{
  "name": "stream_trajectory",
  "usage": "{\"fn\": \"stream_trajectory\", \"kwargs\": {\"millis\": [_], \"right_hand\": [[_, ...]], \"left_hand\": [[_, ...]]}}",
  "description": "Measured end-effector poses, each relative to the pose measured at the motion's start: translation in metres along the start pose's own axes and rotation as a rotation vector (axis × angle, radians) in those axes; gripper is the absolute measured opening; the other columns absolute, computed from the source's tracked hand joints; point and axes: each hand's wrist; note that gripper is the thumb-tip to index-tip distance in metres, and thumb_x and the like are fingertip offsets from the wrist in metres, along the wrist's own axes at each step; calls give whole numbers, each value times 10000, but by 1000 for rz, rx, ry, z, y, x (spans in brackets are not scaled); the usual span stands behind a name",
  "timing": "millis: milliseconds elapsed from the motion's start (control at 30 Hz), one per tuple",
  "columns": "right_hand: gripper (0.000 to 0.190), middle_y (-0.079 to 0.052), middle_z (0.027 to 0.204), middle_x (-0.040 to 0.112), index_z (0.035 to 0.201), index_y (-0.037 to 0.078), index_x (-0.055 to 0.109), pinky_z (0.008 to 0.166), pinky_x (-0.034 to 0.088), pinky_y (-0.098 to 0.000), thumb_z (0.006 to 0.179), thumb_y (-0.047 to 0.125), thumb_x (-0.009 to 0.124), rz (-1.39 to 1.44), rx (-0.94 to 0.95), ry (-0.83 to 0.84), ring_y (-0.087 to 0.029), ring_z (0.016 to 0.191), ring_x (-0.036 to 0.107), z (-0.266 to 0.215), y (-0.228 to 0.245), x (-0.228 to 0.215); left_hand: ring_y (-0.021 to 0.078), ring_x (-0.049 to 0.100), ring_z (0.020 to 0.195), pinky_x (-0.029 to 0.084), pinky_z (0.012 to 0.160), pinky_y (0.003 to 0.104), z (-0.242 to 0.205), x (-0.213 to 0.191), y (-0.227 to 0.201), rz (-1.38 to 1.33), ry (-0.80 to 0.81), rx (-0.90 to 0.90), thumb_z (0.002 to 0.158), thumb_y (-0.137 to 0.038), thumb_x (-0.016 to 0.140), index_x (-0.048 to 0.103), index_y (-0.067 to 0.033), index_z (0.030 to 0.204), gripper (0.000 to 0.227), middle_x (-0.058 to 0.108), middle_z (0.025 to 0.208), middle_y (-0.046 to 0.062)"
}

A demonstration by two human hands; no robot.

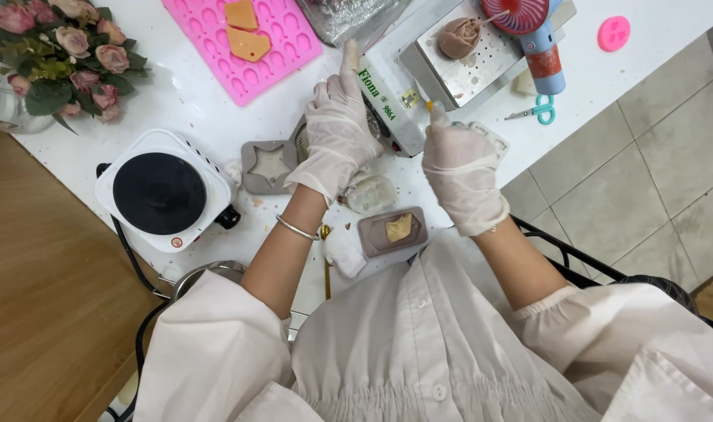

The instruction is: Sculpting and refining details on a wax flower candle using a small hand tool.

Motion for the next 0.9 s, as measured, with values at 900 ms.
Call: {"fn": "stream_trajectory", "kwargs": {"millis": [900], "right_hand": [[238,-161,832,749,1084,32,764,566,575,-359,875,57,654,688,377,279,-245,607,736,75,13,-40]], "left_hand": [[405,408,1334,342,1069,577,-2,10,2,-44,-75,17,388,-385,1056,-136,-169,1532,1667,479,1390,181]]}}
Point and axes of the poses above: each hand's wrist, its own z-axis towards the middle knuckle, its own x-axis out of the palm, y = z × x
